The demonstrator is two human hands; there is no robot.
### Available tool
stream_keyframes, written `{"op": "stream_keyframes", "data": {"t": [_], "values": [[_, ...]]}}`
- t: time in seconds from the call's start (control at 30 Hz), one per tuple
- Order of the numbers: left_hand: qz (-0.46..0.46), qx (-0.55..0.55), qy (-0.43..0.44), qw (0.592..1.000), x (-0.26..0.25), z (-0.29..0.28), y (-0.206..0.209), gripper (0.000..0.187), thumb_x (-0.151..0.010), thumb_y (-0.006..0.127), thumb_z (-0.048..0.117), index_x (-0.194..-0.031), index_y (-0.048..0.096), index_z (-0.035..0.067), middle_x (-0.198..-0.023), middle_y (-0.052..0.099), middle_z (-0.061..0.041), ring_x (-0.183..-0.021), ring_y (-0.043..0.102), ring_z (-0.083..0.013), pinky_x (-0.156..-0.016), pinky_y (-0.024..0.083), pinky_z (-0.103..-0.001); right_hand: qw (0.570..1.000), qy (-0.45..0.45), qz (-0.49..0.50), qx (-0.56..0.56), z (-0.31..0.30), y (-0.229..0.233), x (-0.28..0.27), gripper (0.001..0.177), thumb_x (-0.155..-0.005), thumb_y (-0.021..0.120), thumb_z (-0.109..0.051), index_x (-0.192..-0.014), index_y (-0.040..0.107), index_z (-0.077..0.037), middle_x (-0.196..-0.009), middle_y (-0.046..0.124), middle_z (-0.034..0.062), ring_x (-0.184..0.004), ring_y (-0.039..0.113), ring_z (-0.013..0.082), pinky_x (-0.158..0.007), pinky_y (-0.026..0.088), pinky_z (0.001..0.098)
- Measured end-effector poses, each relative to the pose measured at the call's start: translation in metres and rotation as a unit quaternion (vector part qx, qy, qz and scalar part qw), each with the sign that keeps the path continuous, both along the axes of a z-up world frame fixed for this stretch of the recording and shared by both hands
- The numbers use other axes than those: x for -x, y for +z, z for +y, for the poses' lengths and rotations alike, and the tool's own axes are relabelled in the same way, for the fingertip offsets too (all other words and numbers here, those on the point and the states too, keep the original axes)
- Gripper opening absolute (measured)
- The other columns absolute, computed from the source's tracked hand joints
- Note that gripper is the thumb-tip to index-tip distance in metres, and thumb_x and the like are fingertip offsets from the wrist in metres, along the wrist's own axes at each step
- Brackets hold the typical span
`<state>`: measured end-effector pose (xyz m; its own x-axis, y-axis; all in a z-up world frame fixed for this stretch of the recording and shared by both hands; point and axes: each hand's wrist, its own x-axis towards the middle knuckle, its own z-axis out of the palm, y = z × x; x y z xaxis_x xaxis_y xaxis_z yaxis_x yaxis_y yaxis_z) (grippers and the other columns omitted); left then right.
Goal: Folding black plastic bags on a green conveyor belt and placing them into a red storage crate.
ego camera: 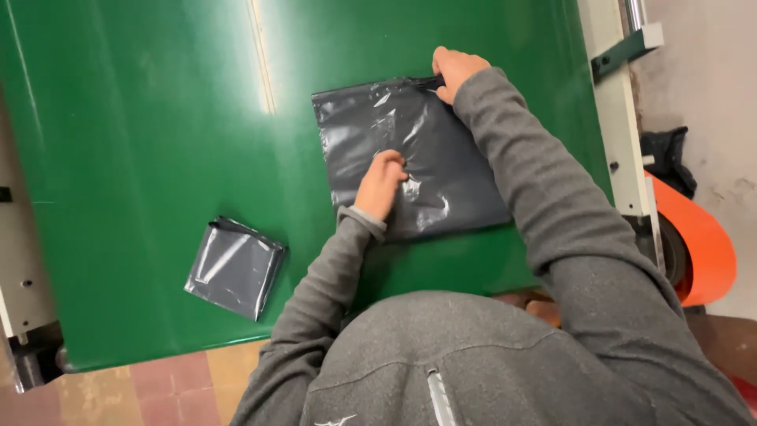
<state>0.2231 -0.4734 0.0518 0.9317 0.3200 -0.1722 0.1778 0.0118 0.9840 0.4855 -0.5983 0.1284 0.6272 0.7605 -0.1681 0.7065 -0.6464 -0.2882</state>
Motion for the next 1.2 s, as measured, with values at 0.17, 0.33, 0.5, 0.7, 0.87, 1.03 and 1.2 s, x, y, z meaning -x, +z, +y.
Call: {"op": "stream_keyframes", "data": {"t": [0.17, 0.33, 0.5, 0.7, 0.87, 1.03, 1.2], "values": [[0.021, 0.421, 0.046, 0.906, 0.024, 0.038, -0.014, 0.091, -0.094, 0.025, 0.079, -0.147, 0.046, 0.008, -0.149, 0.058, -0.011, -0.129, 0.063, -0.0213, -0.102, 0.047, -0.036, 0.958, 0.068, -0.134, -0.243, -0.065, 0.058, 0.108, 0.017, -0.087, 0.080, -0.011, -0.094, 0.065, -0.012, -0.098, 0.066, 0.0040, -0.099, 0.058, 0.0293, -0.089, 0.045, 0.0429], [-0.110, 0.526, 0.019, 0.843, 0.069, 0.068, -0.079, 0.107, -0.099, 0.022, 0.086, -0.149, 0.050, -0.005, -0.144, 0.054, -0.019, -0.127, 0.055, -0.0304, -0.112, 0.042, -0.042, 0.952, 0.032, -0.177, -0.247, -0.134, 0.050, 0.213, 0.022, -0.071, 0.076, -0.004, -0.089, 0.072, -0.016, -0.098, 0.069, -0.0033, -0.101, 0.059, 0.0248, -0.086, 0.041, 0.0431], [-0.079, 0.308, 0.113, 0.941, 0.091, 0.060, -0.043, 0.079, -0.099, 0.049, 0.064, -0.144, 0.054, 0.000, -0.143, 0.059, -0.014, -0.129, 0.055, -0.0264, -0.112, 0.043, -0.037, 0.948, 0.007, -0.198, -0.248, -0.150, 0.006, 0.239, 0.024, -0.074, 0.077, -0.004, -0.094, 0.074, -0.017, -0.105, 0.069, -0.0033, -0.107, 0.060, 0.0239, -0.093, 0.043, 0.0430], [-0.117, -0.444, 0.087, 0.884, 0.149, 0.004, 0.090, 0.057, -0.081, 0.076, 0.034, -0.126, 0.057, 0.005, -0.128, 0.059, -0.013, -0.120, 0.055, -0.0309, -0.092, 0.047, -0.043, 0.949, -0.006, -0.226, -0.220, -0.154, 0.001, 0.247, 0.026, -0.075, 0.075, -0.005, -0.099, 0.072, -0.014, -0.113, 0.067, 0.0011, -0.116, 0.060, 0.0266, -0.099, 0.046, 0.0447], [-0.059, -0.698, -0.137, 0.701, 0.157, 0.009, 0.045, 0.016, -0.099, 0.077, 0.028, -0.108, 0.068, 0.018, -0.105, 0.064, 0.002, -0.107, 0.062, -0.0228, -0.080, 0.049, -0.042, 0.957, 0.036, -0.231, -0.173, -0.112, 0.037, 0.284, 0.026, -0.080, 0.071, -0.008, -0.106, 0.068, -0.006, -0.118, 0.064, 0.0107, -0.123, 0.059, 0.0323, -0.103, 0.047, 0.0463], [0.033, -0.478, -0.429, 0.765, 0.127, -0.020, 0.090, 0.018, -0.088, 0.066, 0.032, -0.096, 0.073, 0.018, -0.096, 0.075, -0.005, -0.092, 0.071, -0.0279, -0.080, 0.054, -0.045, 0.937, 0.170, -0.112, -0.284, -0.115, -0.018, 0.334, 0.041, -0.082, 0.066, -0.007, -0.120, 0.067, 0.006, -0.133, 0.064, 0.0208, -0.132, 0.057, 0.0380, -0.112, 0.045, 0.0515], [0.017, -0.203, -0.408, 0.890, 0.046, -0.022, 0.071, 0.042, -0.094, 0.056, 0.048, -0.089, 0.075, 0.011, -0.086, 0.074, -0.010, -0.082, 0.072, -0.0284, -0.076, 0.055, -0.042, 0.931, 0.035, 0.061, -0.358, -0.163, -0.074, 0.347, 0.027, -0.094, 0.062, -0.001, -0.119, 0.069, -0.001, -0.122, 0.069, 0.0138, -0.119, 0.066, 0.0339, -0.104, 0.054, 0.0458]]}}
